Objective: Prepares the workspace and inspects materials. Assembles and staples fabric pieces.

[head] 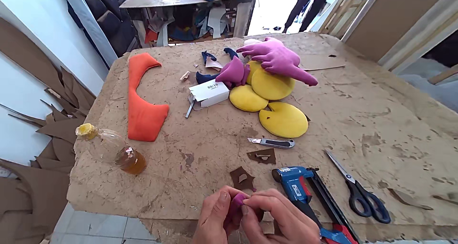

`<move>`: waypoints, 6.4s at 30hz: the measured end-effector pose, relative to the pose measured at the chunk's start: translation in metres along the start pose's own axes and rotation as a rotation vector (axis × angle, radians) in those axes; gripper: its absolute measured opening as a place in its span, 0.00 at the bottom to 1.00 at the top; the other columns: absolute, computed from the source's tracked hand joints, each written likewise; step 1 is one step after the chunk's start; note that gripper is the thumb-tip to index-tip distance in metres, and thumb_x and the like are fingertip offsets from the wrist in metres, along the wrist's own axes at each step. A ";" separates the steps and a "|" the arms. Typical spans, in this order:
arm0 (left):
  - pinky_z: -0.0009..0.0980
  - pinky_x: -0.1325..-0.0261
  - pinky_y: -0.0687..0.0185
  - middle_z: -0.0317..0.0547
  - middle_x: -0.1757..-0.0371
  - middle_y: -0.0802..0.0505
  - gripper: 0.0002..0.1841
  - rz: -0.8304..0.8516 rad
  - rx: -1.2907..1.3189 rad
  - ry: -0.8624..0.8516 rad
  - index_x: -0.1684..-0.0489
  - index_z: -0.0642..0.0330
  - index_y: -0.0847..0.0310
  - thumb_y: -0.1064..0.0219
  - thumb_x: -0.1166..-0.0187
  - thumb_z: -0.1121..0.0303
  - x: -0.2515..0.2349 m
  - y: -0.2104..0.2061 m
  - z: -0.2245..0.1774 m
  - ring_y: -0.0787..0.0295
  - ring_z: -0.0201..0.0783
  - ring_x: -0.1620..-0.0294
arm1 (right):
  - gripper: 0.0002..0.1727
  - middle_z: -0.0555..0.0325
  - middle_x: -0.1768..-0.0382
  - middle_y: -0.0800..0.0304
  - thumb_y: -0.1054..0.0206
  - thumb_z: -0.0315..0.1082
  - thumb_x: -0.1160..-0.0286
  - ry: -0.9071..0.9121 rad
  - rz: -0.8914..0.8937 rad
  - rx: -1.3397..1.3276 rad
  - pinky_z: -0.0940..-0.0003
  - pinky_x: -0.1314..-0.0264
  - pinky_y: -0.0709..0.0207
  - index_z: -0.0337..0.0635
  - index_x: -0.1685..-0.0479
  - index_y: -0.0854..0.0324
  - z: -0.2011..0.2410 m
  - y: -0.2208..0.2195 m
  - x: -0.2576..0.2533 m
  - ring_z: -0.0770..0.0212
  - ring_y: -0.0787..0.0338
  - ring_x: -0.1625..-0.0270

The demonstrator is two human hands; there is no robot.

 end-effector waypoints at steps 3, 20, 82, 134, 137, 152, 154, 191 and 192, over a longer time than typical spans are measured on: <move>0.16 0.75 0.32 0.27 0.75 0.20 0.29 0.000 -0.103 0.003 0.56 0.60 0.18 0.54 0.09 0.42 -0.005 0.000 -0.001 0.29 0.17 0.78 | 0.04 0.58 0.66 0.11 0.27 0.32 0.31 0.078 -0.014 0.091 0.86 0.63 0.20 0.42 0.66 0.15 0.001 -0.003 0.000 0.75 0.13 0.63; 0.22 0.79 0.32 0.36 0.79 0.23 0.26 0.010 -0.620 -0.106 0.58 0.63 0.19 0.49 0.09 0.45 -0.008 0.007 -0.006 0.30 0.24 0.83 | 0.21 0.47 0.54 0.08 0.35 0.32 0.22 -0.427 0.197 0.165 0.70 0.68 0.12 0.29 0.33 0.18 -0.066 0.066 0.029 0.66 0.10 0.68; 0.34 0.58 0.11 0.48 0.50 0.10 0.21 0.356 -0.645 0.115 0.37 0.63 0.19 0.39 0.12 0.54 0.031 0.088 0.044 0.12 0.34 0.61 | 0.13 0.52 0.52 0.09 0.20 0.34 0.31 -0.354 0.251 -0.054 0.73 0.59 0.08 0.39 0.51 0.09 -0.046 -0.043 0.077 0.69 0.08 0.60; 0.44 0.34 0.17 0.43 0.45 0.07 0.18 0.190 -1.344 0.187 0.37 0.54 0.16 0.34 0.23 0.61 -0.094 0.045 0.131 0.12 0.45 0.40 | 0.12 0.60 0.48 0.09 0.27 0.40 0.25 -0.694 0.355 0.420 0.49 0.44 0.15 0.54 0.46 0.08 -0.194 -0.029 0.030 0.58 0.09 0.48; 0.46 0.32 0.17 0.45 0.38 0.09 0.26 0.151 -1.385 0.071 0.32 0.55 0.17 0.26 0.30 0.57 -0.088 0.044 0.136 0.12 0.47 0.36 | 0.08 0.61 0.52 0.08 0.26 0.42 0.27 -0.686 0.350 0.434 0.51 0.45 0.14 0.54 0.53 0.06 -0.197 -0.030 0.029 0.59 0.09 0.50; 0.46 0.27 0.20 0.37 0.45 0.06 0.10 0.145 -1.486 -0.317 0.54 0.47 0.08 0.34 0.28 0.63 -0.030 0.085 0.129 0.12 0.39 0.36 | 0.10 0.60 0.57 0.09 0.29 0.43 0.26 -0.423 0.276 0.439 0.59 0.60 0.11 0.52 0.53 0.07 -0.166 -0.052 0.061 0.62 0.09 0.61; 0.46 0.28 0.20 0.35 0.46 0.06 0.10 0.146 -1.509 -0.297 0.55 0.45 0.07 0.33 0.28 0.62 -0.030 0.081 0.135 0.12 0.38 0.36 | 0.12 0.61 0.53 0.08 0.28 0.45 0.27 -0.374 0.314 0.449 0.59 0.60 0.11 0.58 0.49 0.06 -0.168 -0.053 0.060 0.62 0.08 0.59; 0.42 0.32 0.17 0.40 0.42 0.07 0.11 0.041 -1.332 -0.275 0.58 0.53 0.08 0.38 0.21 0.61 -0.048 0.083 0.147 0.13 0.40 0.35 | 0.09 0.68 0.50 0.04 0.32 0.37 0.26 -0.177 0.278 0.497 0.65 0.46 0.11 0.54 0.60 0.05 -0.169 -0.068 0.061 0.65 0.07 0.43; 0.42 0.31 0.17 0.38 0.38 0.08 0.10 0.103 -1.313 -0.257 0.56 0.52 0.09 0.34 0.26 0.61 -0.051 0.084 0.144 0.14 0.39 0.32 | 0.08 0.68 0.52 0.04 0.31 0.36 0.27 -0.201 0.277 0.485 0.65 0.46 0.11 0.54 0.61 0.05 -0.168 -0.068 0.059 0.66 0.07 0.44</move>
Point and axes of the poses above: each hand's wrist, its own x-axis away from the middle knuckle, its own y-axis out of the back of the hand, z = x × y, the point moved 3 cm from there along -x, towards the middle knuckle
